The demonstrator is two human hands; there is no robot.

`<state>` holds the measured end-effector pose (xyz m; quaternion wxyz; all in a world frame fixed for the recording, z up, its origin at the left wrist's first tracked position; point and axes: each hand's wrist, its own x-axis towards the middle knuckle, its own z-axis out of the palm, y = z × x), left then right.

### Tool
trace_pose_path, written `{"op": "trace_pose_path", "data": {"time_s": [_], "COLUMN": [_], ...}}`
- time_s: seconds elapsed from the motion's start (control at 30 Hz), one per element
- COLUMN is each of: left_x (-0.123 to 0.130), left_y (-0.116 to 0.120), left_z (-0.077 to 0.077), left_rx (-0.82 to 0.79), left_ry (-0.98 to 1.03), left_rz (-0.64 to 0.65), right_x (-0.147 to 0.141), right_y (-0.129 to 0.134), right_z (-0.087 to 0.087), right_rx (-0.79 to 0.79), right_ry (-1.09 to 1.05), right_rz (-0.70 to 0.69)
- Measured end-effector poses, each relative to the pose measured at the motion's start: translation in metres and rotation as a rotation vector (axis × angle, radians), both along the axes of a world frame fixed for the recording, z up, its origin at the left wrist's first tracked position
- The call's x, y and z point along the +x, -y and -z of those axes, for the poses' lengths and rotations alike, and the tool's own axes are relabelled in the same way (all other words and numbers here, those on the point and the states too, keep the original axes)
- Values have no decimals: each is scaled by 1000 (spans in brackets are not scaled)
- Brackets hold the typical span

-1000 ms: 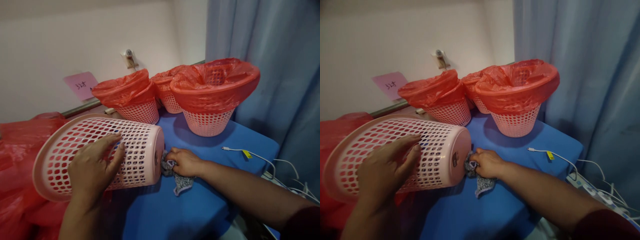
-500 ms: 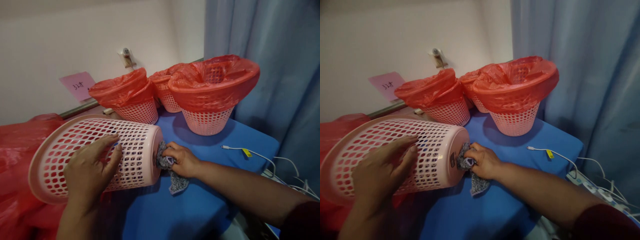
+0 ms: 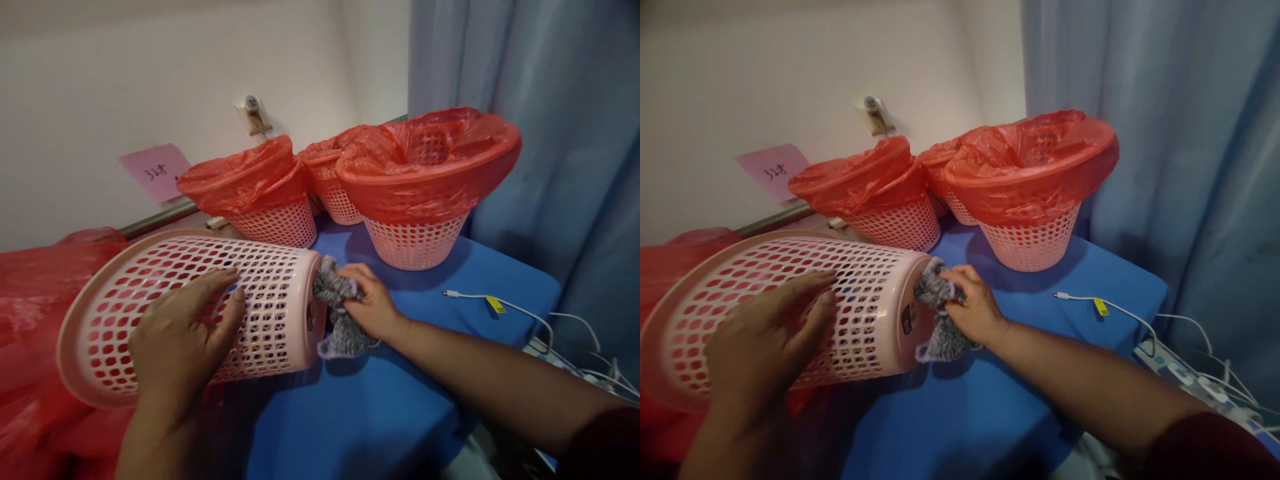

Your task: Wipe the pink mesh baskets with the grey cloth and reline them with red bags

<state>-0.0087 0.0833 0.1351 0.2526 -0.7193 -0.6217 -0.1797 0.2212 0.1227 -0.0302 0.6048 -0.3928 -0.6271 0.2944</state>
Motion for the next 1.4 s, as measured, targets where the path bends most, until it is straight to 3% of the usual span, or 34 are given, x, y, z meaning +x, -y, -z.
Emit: {"op": "trace_pose_path", "data": {"time_s": [0.13,0.2,0.3,0.4,0.47,0.57,0.73,0.8,0.9,1.0,1.1,1.23,1.4], "left_x": [1,3,4,2,1,0,0,1,2,3,3,2,2], "left_y": [0,1,1,1,0,-1,1,1,2,2,2,3,3], "left_z": [-1,-1,-2,-2,-1,0,-1,-2,-3,-2,-1,0,-1], "left_rx": [-9,-22,-33,-16,-1,11,-4,-18,-18,-19,-23,-6,-34], "left_ry": [17,27,25,6,-1,-1,7,10,19,18,1,19,48], "left_rz": [-11,-8,-23,-29,-14,-10,-29,-36,-32,-9,0,-12,-1], "right_x": [3,7,9,7,6,6,12,13,13,11,10,8,14], "right_y": [9,9,9,13,21,29,21,14,9,13,24,37,28], "right_z": [-1,-4,-8,-15,-19,-23,-17,-13,-11,-16,-22,-27,-27], "right_rx": [-89,-148,-124,73,204,277,39,-54,-18,148,272,315,103], "right_ry": [427,573,367,56,37,151,616,694,457,111,3,161,682], "right_rz": [-290,-334,-184,40,13,-179,-326,-368,-293,-88,2,-280,-384]}}
